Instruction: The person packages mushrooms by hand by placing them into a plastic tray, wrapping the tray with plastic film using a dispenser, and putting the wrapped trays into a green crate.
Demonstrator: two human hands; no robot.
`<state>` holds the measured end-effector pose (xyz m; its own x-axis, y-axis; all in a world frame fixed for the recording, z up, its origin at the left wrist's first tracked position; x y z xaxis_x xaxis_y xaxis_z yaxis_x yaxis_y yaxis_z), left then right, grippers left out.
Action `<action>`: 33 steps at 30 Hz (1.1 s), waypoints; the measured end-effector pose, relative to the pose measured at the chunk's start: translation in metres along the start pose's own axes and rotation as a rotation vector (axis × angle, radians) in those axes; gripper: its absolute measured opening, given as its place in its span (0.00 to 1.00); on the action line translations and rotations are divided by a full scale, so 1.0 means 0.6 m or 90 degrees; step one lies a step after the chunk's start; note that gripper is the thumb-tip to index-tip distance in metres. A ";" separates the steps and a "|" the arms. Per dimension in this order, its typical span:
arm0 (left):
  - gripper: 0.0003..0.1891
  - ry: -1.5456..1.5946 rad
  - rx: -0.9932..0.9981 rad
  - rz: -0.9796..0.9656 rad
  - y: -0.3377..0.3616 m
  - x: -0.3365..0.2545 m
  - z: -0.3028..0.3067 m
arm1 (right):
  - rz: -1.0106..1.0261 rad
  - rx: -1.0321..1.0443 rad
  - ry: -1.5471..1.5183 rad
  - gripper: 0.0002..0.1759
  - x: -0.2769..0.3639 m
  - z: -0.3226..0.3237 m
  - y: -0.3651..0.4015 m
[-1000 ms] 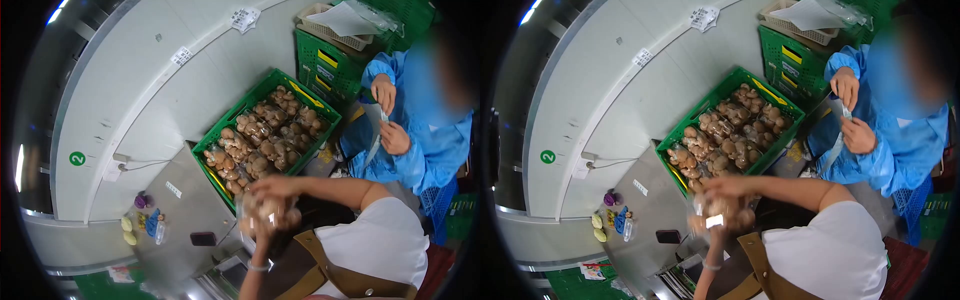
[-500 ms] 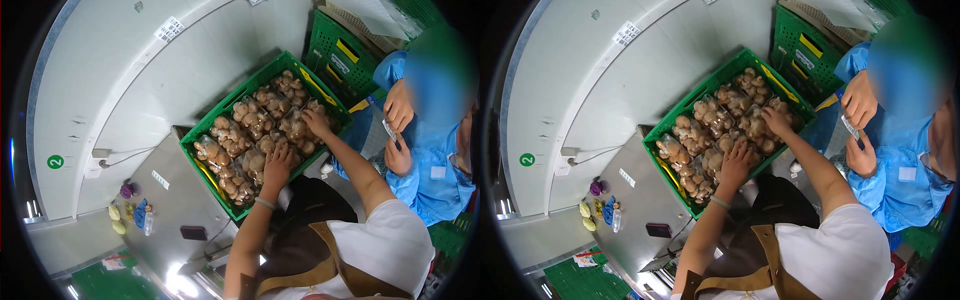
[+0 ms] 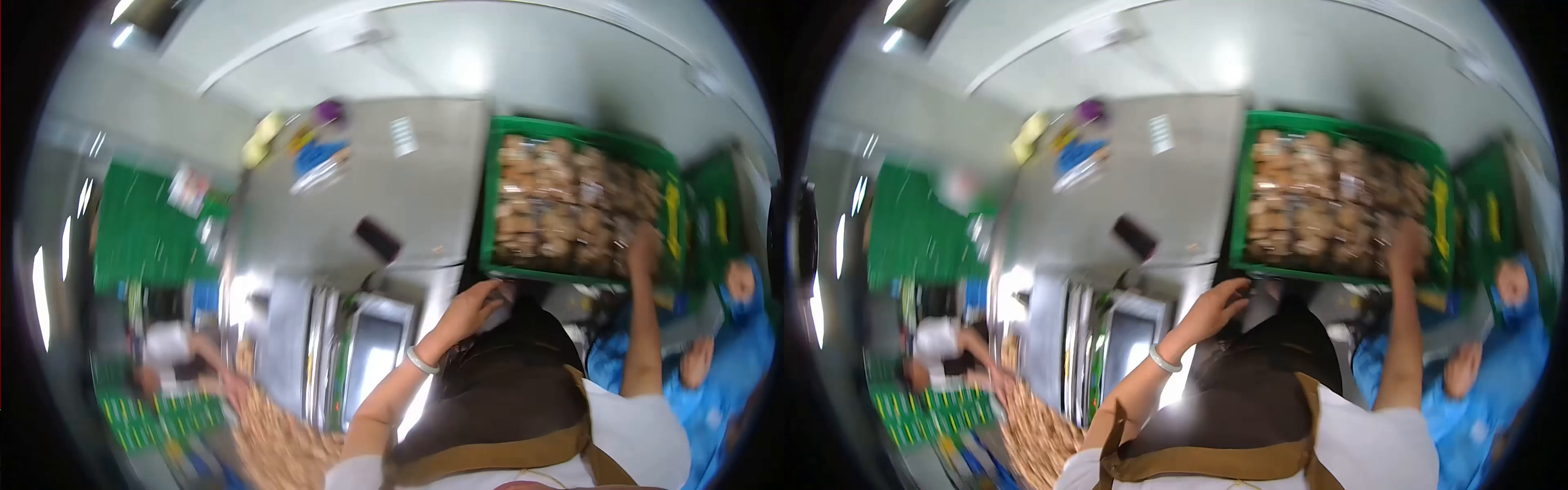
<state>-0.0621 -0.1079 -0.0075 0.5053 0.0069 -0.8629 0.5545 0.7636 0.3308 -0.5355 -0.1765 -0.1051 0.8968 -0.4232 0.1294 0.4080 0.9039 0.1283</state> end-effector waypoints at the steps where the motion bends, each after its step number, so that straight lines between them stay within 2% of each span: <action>1: 0.22 -0.020 -0.033 0.049 0.063 0.026 0.025 | 0.148 -0.176 -0.026 0.20 0.039 0.012 0.001; 3: 0.21 -0.015 -0.118 0.089 0.203 0.065 0.084 | 0.315 -0.229 -0.031 0.21 0.212 0.083 0.056; 6: 0.17 0.135 -0.365 0.155 0.436 0.158 0.155 | 0.513 -0.015 -0.244 0.19 0.463 0.110 0.178; 8: 0.16 0.250 -0.548 0.147 0.597 0.281 0.171 | 0.709 -0.003 -0.195 0.17 0.626 0.123 0.292; 9: 0.16 0.337 -0.635 0.140 0.685 0.306 0.181 | 0.800 -0.003 -0.165 0.17 0.702 0.129 0.366; 10: 0.17 0.362 -0.728 0.155 0.772 0.376 0.182 | 0.878 0.030 -0.198 0.16 0.764 0.136 0.431; 13: 0.22 0.302 -0.939 0.265 0.995 0.468 0.198 | 1.037 0.205 -0.273 0.12 0.912 0.133 0.603; 15: 0.24 0.290 -1.027 0.322 1.099 0.528 0.213 | 1.115 0.307 -0.299 0.11 0.991 0.116 0.698; 17: 0.27 0.334 -1.063 0.351 1.163 0.566 0.241 | 1.182 0.384 -0.290 0.11 1.072 0.099 0.782; 19: 0.31 0.354 -1.062 0.312 1.227 0.678 0.269 | 1.228 0.461 -0.309 0.11 1.159 0.078 0.847; 21: 0.30 0.393 -1.126 0.225 1.253 0.719 0.316 | 1.136 0.658 -0.224 0.12 1.257 0.031 0.894; 22: 0.30 0.335 -1.123 0.342 1.271 0.730 0.338 | 1.097 0.713 -0.243 0.13 1.309 0.001 0.911; 24: 0.29 0.394 -1.102 0.319 1.295 0.803 0.384 | 1.005 0.825 -0.276 0.15 1.410 -0.098 0.948; 25: 0.29 0.426 -1.087 0.313 1.307 0.856 0.399 | 0.987 0.841 -0.268 0.17 1.457 -0.136 0.971; 26: 0.29 0.357 -1.079 0.295 1.335 0.973 0.413 | 0.966 0.857 -0.260 0.19 1.505 -0.176 0.996; 28: 0.30 0.323 -1.073 0.414 1.340 0.973 0.441 | 0.987 0.879 -0.326 0.26 1.592 -0.255 1.049; 30: 0.30 0.319 -1.039 0.469 1.326 0.967 0.472 | 0.954 0.868 -0.321 0.33 1.662 -0.301 1.103; 33: 0.28 0.221 -0.981 0.540 1.308 0.959 0.504 | 0.935 0.850 -0.337 0.36 1.741 -0.376 1.170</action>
<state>0.8637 0.3001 -0.1288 0.0347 0.6437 -0.7645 -0.9131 0.3313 0.2376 0.7265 0.0302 -0.1014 0.1405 0.2292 0.9632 -0.9900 0.0204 0.1396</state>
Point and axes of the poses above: each hand's wrist, its own y-axis away from the middle knuckle, its own z-axis out of the back of the hand, x = y × z, the point moved 8 cm from there along -y, towards the middle knuckle, and after that the axes turned 10 degrees about x, right-handed, at the moved point
